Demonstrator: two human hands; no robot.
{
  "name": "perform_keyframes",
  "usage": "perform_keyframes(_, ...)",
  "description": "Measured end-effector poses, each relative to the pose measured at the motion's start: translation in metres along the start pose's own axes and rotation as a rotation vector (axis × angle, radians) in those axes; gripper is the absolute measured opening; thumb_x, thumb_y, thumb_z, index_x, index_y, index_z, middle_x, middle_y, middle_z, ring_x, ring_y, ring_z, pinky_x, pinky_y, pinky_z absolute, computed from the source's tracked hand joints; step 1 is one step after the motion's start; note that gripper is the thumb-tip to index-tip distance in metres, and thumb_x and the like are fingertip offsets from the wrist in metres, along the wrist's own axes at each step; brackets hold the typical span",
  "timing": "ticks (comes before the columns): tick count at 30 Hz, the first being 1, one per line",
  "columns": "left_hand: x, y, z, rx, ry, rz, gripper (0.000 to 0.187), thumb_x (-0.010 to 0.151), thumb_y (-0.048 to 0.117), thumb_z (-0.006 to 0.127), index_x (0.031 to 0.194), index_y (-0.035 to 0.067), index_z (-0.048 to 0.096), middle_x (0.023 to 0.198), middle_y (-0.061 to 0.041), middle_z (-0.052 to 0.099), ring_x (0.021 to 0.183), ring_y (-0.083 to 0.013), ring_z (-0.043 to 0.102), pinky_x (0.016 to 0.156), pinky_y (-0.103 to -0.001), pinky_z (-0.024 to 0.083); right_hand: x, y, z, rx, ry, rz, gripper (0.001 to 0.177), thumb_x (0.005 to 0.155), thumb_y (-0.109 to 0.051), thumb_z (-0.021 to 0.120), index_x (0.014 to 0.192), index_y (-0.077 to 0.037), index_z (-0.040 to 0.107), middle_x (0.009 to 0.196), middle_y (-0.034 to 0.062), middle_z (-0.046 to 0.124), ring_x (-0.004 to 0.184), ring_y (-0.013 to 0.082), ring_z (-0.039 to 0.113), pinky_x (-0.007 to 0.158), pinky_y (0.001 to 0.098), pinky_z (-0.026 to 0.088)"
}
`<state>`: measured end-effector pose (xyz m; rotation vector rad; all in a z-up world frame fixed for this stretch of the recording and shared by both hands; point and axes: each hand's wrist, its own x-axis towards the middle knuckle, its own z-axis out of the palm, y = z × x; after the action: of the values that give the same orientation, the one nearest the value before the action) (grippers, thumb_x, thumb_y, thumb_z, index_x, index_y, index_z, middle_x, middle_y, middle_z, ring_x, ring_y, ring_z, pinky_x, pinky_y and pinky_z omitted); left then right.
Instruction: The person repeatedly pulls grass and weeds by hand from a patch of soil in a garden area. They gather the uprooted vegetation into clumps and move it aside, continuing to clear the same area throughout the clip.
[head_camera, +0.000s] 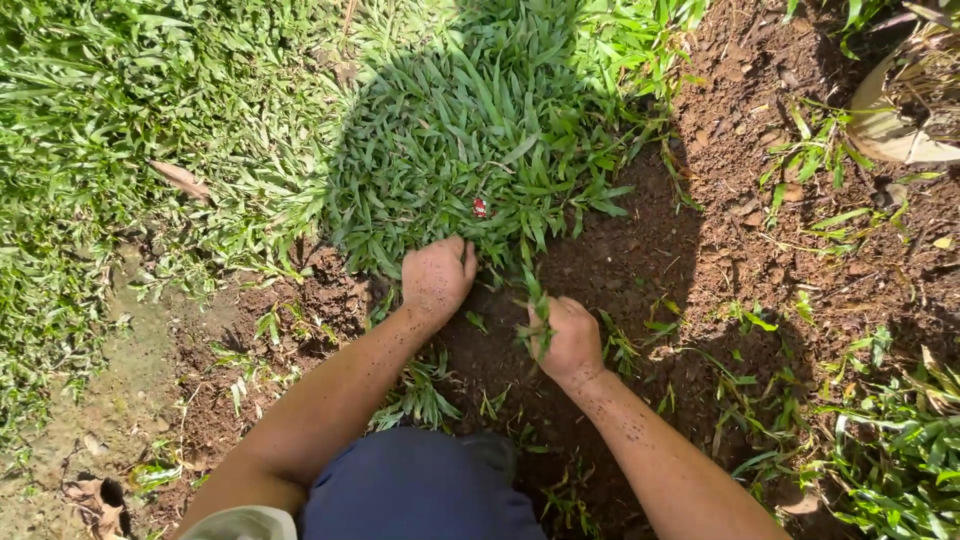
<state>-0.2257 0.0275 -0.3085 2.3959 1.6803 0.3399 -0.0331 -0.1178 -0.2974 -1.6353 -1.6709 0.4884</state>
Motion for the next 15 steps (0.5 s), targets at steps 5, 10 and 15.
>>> perform_keyframes(5, -0.002, 0.006, -0.008, 0.054, -0.037, -0.034, 0.038, 0.097, 0.040, 0.058, 0.065, 0.020, 0.061, 0.055, 0.000, 0.063, 0.059, -0.0262, 0.071, 0.060, -0.043, 0.053, -0.029, -0.002, -0.089, 0.085, 0.126, 0.352, 0.030, 0.104, -0.013, 0.062, 0.081, 0.005, 0.064, 0.066, 0.0288, 0.062, 0.067, 0.0383, 0.065, 0.062, 0.0452, 0.049)
perform_keyframes(10, -0.006, 0.019, -0.037, 0.043, -0.148, -0.045, 0.033, 0.100, 0.032, 0.059, 0.072, 0.014, 0.064, 0.059, -0.004, 0.064, 0.063, -0.0265, 0.072, 0.064, -0.042, 0.058, -0.002, -0.013, -0.210, 0.037, 0.057, 0.664, 0.032, 0.117, -0.028, 0.058, 0.117, 0.002, 0.070, 0.086, 0.0211, 0.069, 0.068, 0.0274, 0.061, 0.072, 0.0447, 0.051)
perform_keyframes(15, -0.042, 0.025, -0.056, -0.199, -0.420, -0.211, 0.039, 0.112, 0.030, 0.045, 0.080, 0.012, 0.059, 0.068, -0.002, 0.057, 0.057, -0.0205, 0.058, 0.051, -0.038, 0.055, -0.007, -0.005, -0.334, -0.025, -0.012, 1.026, 0.028, 0.112, -0.038, 0.059, 0.113, -0.011, 0.061, 0.074, 0.0022, 0.047, 0.052, 0.0148, 0.036, 0.041, 0.0321, 0.033)
